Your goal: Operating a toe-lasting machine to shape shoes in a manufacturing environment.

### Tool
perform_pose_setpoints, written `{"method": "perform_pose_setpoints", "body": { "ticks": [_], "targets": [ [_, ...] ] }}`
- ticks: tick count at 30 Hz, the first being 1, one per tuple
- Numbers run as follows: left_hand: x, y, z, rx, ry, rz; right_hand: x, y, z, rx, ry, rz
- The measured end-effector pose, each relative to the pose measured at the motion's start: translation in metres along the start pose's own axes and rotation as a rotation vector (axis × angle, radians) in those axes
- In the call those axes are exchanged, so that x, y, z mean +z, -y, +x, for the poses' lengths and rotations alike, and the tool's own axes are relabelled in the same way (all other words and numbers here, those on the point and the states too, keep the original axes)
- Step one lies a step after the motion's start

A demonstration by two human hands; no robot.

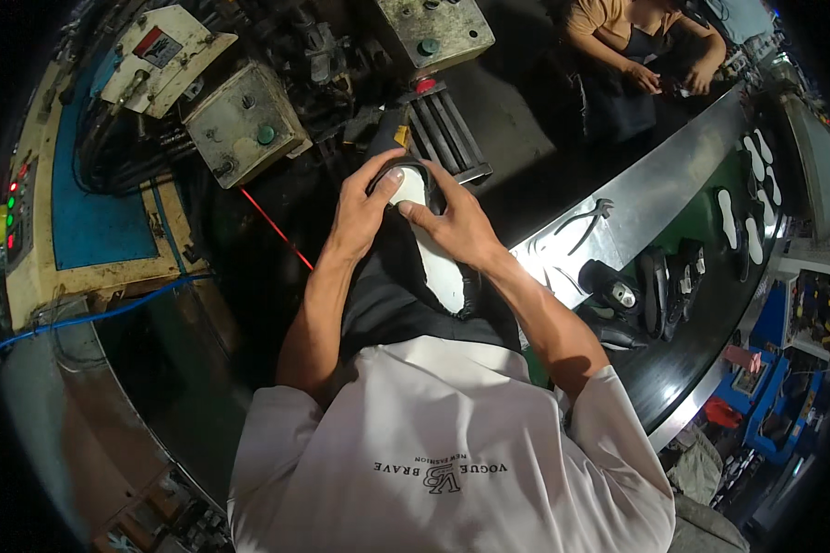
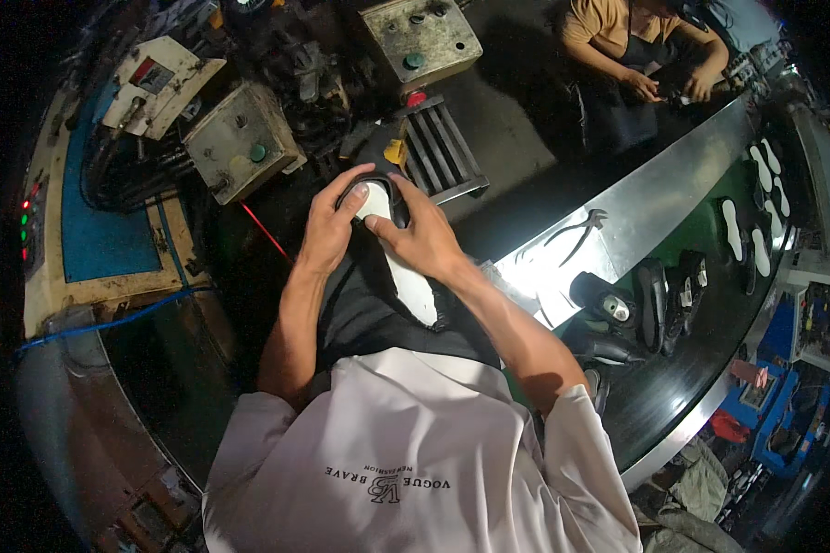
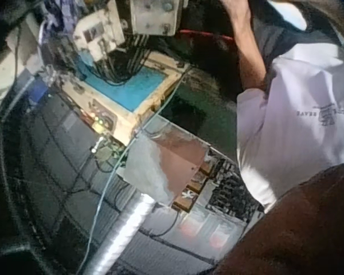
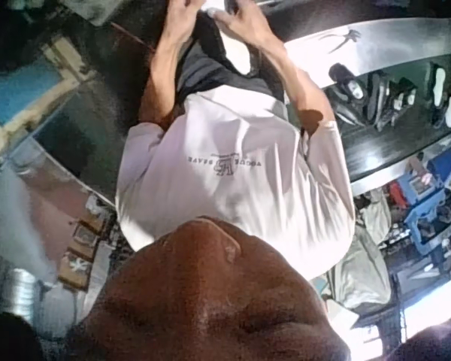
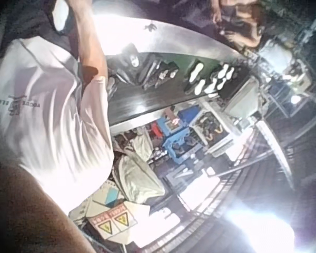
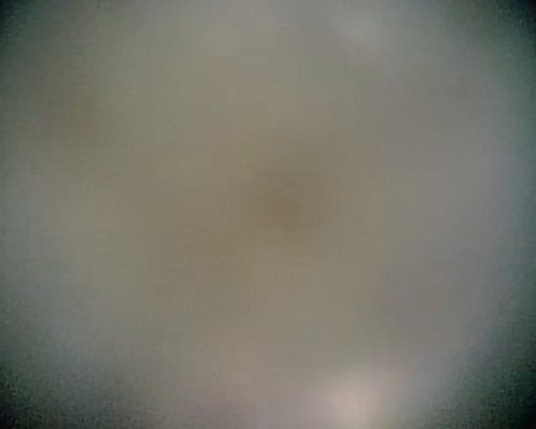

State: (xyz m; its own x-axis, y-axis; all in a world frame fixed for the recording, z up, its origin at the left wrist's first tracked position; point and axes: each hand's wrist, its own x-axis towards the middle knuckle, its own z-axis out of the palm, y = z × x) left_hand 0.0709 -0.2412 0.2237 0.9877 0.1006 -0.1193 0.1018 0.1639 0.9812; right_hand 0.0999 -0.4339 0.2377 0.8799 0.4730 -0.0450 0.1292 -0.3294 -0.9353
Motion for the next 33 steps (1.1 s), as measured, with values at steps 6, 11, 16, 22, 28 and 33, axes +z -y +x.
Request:
{"method": "perform_pose_setpoints", "body": {
  "ticks": [6, 11, 16, 22, 28, 33],
  "targets": [
    [0.008, 0.019, 0.004, 0.105, -0.061, 0.246, 0.009, -0.010, -0.002, -0.020, -0.104, -0.029],
    [0.014, 0.021, 0.015, -0.038, -0.042, -0.006, -0.003, -0.023, 0.007, 0.010, -0.104, -0.037],
    [0.007, 0.016, 0.023, -0.206, 0.100, -0.160, -0.015, -0.035, 0.012, 0.102, -0.074, 0.007],
    [-0.009, 0.011, 0.024, -0.336, 0.228, -0.006, -0.015, -0.043, 0.013, 0.161, 0.013, 0.163],
    [0.023, 0.049, 0.004, -0.288, 0.098, -0.768, -0.029, -0.044, 0.005, 0.329, 0.044, 0.363],
    [0.050, 0.080, -0.012, -0.047, -0.123, -0.286, -0.010, -0.039, 0.004, 0.144, 0.001, 0.120]
  ]
}}
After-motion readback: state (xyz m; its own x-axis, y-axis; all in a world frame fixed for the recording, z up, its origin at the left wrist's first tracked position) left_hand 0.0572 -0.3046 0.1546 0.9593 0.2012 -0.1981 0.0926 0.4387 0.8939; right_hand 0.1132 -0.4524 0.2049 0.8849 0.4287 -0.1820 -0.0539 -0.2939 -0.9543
